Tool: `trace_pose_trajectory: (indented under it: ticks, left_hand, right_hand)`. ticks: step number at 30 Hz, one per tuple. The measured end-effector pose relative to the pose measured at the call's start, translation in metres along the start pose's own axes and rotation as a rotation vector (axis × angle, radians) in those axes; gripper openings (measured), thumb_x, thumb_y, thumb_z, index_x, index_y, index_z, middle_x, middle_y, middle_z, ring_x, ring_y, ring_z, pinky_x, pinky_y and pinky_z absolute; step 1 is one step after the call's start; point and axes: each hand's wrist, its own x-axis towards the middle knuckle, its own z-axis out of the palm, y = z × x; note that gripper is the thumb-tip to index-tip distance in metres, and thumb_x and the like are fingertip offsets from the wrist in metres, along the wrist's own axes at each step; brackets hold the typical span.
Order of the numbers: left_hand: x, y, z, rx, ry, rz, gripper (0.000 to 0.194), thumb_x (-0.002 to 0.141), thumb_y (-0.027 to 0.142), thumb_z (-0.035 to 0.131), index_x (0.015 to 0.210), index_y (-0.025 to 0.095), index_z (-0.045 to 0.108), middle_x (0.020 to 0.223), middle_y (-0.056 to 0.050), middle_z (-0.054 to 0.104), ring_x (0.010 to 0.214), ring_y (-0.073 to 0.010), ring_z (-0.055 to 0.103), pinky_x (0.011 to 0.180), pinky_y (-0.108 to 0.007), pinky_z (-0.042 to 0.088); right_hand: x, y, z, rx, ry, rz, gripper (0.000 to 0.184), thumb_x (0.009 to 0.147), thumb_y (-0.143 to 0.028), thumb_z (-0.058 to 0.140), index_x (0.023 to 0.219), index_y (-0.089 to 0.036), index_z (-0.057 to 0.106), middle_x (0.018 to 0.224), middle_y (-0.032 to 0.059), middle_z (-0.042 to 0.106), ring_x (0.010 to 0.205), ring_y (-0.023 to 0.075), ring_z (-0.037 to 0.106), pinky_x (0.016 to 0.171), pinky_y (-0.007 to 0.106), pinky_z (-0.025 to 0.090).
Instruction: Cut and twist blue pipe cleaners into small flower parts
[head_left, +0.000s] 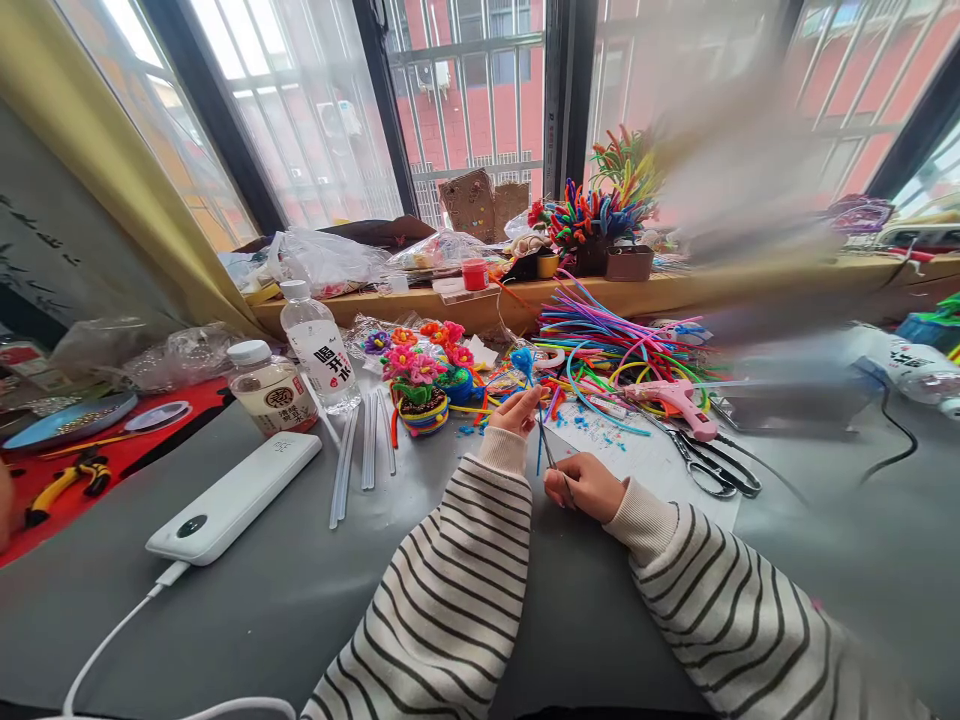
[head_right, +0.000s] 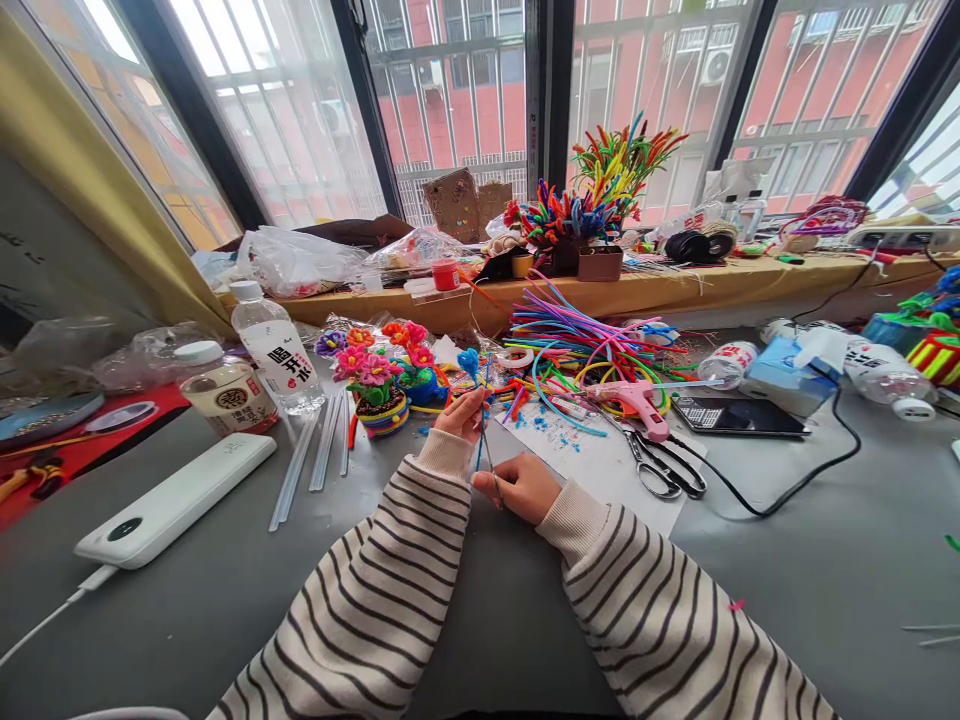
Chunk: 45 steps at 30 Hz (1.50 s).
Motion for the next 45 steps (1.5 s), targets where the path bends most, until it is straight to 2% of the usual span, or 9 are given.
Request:
trace_pose_trajectory:
  ticks: [8,15,19,28,36,40,43,45]
  left_hand:
    - [-0.0006,-0.0004,0.0009,-0.044,0.059,0.012,0.024,0.04,0.029,0.069,0.057,0.013,0.061,0.047,0.003,0.05,0.038,0.0007,0.03,0.037,-0.015,0.02]
    - [-0.0005,-0.0015,0.0014,-0.049,0.064,0.042,0.026,0.04,0.031,0.068,0.059,0.014,0.062,0.049,0.003,0.051,0.039,0.0011,0.029,0.039,-0.015,0.022]
    - [-0.0012,-0.0032,0.0037,-0.034,0.099,0.039,0.024,0.041,0.03,0.068,0.058,0.014,0.062,0.052,0.002,0.052,0.042,0.0002,0.033,0.04,-0.015,0.024]
    - [-0.0017,-0.0022,0.0045,-0.06,0.144,0.038,0.023,0.043,0.029,0.067,0.06,0.014,0.062,0.05,0.003,0.05,0.04,0.0009,0.03,0.039,-0.016,0.021]
    - [-0.0051,-0.0022,0.0056,-0.089,0.171,0.087,0.023,0.045,0.03,0.066,0.062,0.015,0.062,0.053,0.003,0.049,0.039,0.0018,0.028,0.039,-0.015,0.022]
    - [-0.0045,-0.0014,0.001,-0.106,0.164,0.09,0.023,0.047,0.03,0.066,0.064,0.015,0.062,0.053,0.004,0.047,0.041,0.0016,0.029,0.04,-0.015,0.024]
    - [-0.0039,-0.0016,-0.0003,-0.096,0.152,0.092,0.022,0.048,0.03,0.065,0.064,0.015,0.062,0.053,0.004,0.047,0.04,0.0015,0.028,0.04,-0.014,0.024]
    - [-0.0032,-0.0023,-0.0001,-0.09,0.16,0.094,0.022,0.048,0.03,0.065,0.064,0.015,0.062,0.053,0.004,0.048,0.04,0.0014,0.029,0.039,-0.015,0.025]
  right_hand:
    - [-0.0003,0.0007,0.0016,0.072,0.048,0.033,0.055,0.064,-0.062,0.034,0.037,-0.015,0.04,0.033,-0.0028,0.034,0.033,0.0051,0.031,0.038,0.02,0.024]
    - [-0.0012,0.0004,0.0014,0.107,0.067,0.048,0.052,0.066,-0.057,0.038,0.036,-0.015,0.04,0.031,-0.0037,0.032,0.032,0.0041,0.029,0.037,0.02,0.023]
    - [-0.0013,-0.0004,0.0014,0.14,0.063,0.056,0.05,0.065,-0.056,0.041,0.036,-0.015,0.04,0.032,-0.004,0.032,0.032,0.004,0.029,0.037,0.02,0.022]
    - [-0.0002,0.001,0.001,0.204,0.092,0.075,0.051,0.064,-0.055,0.042,0.034,-0.015,0.034,0.032,-0.0055,0.026,0.033,0.0026,0.021,0.036,0.02,0.017]
    - [0.0007,0.0018,-0.0002,0.215,0.111,0.096,0.051,0.065,-0.055,0.04,0.035,-0.015,0.035,0.032,-0.0056,0.026,0.033,0.0025,0.02,0.037,0.021,0.018]
    - [0.0004,0.0003,-0.003,0.225,0.23,0.079,0.048,0.065,-0.053,0.042,0.037,-0.014,0.043,0.033,-0.005,0.029,0.035,0.0034,0.025,0.039,0.021,0.022]
    - [0.0015,-0.0001,-0.0063,0.291,0.354,0.067,0.037,0.061,-0.048,0.051,0.052,-0.013,0.055,0.04,-0.0047,0.036,0.039,0.0043,0.029,0.041,0.02,0.025]
    - [0.0027,0.001,-0.0077,0.349,0.376,0.079,0.033,0.058,-0.045,0.055,0.061,-0.013,0.058,0.045,-0.0041,0.041,0.042,0.0047,0.031,0.042,0.02,0.027]
